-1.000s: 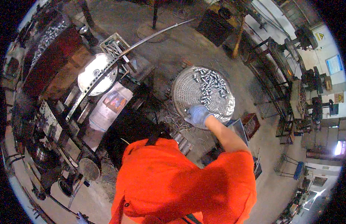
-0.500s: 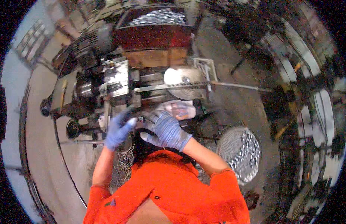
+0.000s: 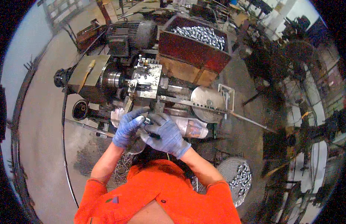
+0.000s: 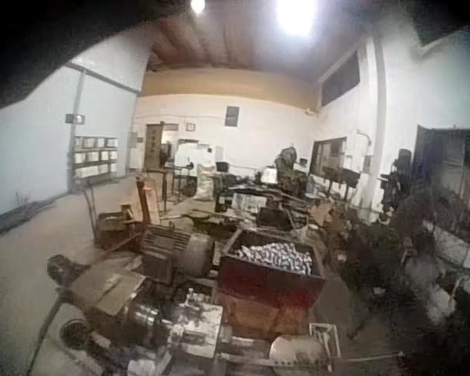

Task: The person uses a metal lathe to process metal bolts, picking them from a bin, securing them in the machine's chuck, and dropping finished pieces into a separate container.

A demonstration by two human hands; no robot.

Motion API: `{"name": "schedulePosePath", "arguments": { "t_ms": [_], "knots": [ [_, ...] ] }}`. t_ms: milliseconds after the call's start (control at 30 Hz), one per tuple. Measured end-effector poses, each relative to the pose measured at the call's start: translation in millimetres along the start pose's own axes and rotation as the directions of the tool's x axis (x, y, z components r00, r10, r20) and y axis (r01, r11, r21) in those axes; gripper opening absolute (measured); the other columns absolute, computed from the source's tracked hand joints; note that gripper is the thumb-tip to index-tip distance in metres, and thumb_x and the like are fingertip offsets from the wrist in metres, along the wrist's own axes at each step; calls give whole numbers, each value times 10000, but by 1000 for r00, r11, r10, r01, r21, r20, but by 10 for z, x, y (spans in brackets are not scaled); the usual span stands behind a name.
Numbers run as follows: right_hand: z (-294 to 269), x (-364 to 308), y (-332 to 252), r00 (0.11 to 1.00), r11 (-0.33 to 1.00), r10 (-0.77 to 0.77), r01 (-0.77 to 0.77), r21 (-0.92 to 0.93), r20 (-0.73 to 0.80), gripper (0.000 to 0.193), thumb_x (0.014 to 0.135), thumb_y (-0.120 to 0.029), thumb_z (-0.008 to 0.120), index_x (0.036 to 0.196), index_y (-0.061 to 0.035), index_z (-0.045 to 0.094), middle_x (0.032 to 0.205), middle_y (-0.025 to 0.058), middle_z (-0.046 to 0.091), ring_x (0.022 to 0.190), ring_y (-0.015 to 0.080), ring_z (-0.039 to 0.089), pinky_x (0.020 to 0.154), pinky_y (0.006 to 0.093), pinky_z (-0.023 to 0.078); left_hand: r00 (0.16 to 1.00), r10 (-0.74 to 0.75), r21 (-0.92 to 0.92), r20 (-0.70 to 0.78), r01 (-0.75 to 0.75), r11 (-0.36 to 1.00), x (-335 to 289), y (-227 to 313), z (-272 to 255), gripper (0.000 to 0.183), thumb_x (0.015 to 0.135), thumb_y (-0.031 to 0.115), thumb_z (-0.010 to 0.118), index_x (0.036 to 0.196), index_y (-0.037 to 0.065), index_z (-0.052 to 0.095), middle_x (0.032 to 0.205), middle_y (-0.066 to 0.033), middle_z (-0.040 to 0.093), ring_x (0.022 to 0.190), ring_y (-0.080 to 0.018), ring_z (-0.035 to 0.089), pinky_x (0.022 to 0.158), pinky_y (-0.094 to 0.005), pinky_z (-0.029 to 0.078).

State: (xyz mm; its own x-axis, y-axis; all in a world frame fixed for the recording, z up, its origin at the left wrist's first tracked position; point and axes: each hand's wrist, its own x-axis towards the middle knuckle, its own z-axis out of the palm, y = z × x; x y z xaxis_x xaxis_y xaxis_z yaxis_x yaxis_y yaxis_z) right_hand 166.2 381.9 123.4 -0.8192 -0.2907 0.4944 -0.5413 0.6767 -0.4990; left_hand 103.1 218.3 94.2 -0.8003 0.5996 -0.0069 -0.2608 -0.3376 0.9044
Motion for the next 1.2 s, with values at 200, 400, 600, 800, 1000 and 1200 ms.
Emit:
{"name": "schedulePosePath", "arguments": {
  "t_ms": [200, 400, 600, 800, 1000, 1200],
  "knots": [
    [-42, 447, -48, 993, 997, -79, 78, 11, 85, 249, 707, -251, 697, 911, -109, 680, 1091, 158, 573, 956, 334, 558, 811, 400, 461, 997, 37, 360, -69, -10, 933, -136, 377, -467, 507, 844, 293, 594, 1225, -24, 488, 883, -75, 624, 655, -80, 571, 630, -222, 468],
    [354, 1404, 332, 961, 878, -145, 235, -416, 236, 397, 775, -446, 580, 861, -74, 688, 1068, 180, 590, 988, 353, 546, 848, 424, 442, 810, 466, 900, -357, 164, 404, -1068, 986, -1586, 439, 844, 306, 587, 1191, 41, 540, 998, -167, 640, 897, -219, 629, 779, -337, 485],
    [866, 1938, 743, 827, 787, 100, 274, -552, 553, 541, 759, -542, 525, 842, -29, 676, 797, 207, 625, 785, 357, 597, 764, 409, 469, 658, 504, 679, -560, 713, -177, -2357, 921, -2461, 365, 811, 324, 587, 1126, 139, 582, 783, -121, 637, 731, -295, 608, 666, -401, 462],
    [964, 2005, 807, 822, 868, 145, 161, -470, 550, 497, 742, -511, 561, 798, -30, 672, 757, 201, 625, 759, 357, 606, 747, 415, 473, 510, 442, 543, -738, 837, -59, -2710, 408, -2528, 402, 816, 381, 573, 1123, 121, 569, 836, -164, 636, 783, -333, 612, 692, -439, 467],
    [934, 2060, 767, 797, 937, 172, 48, -345, 578, 474, 716, -506, 587, 825, -52, 670, 763, 207, 626, 732, 353, 609, 708, 416, 483, 470, 405, 487, -784, 871, -68, -2703, 432, -2439, 414, 806, 384, 582, 1125, 121, 557, 846, -179, 631, 799, -350, 606, 709, -446, 466],
    [908, 2137, 588, 739, 902, 353, -105, -419, 574, 534, 698, -558, 598, 859, -54, 666, 787, 214, 631, 774, 347, 620, 727, 405, 483, 441, 463, 484, -769, 875, -29, -2871, 314, -2412, 339, 790, 362, 595, 982, 83, 586, 809, -166, 627, 783, -349, 601, 709, -453, 459]
  ]
}}
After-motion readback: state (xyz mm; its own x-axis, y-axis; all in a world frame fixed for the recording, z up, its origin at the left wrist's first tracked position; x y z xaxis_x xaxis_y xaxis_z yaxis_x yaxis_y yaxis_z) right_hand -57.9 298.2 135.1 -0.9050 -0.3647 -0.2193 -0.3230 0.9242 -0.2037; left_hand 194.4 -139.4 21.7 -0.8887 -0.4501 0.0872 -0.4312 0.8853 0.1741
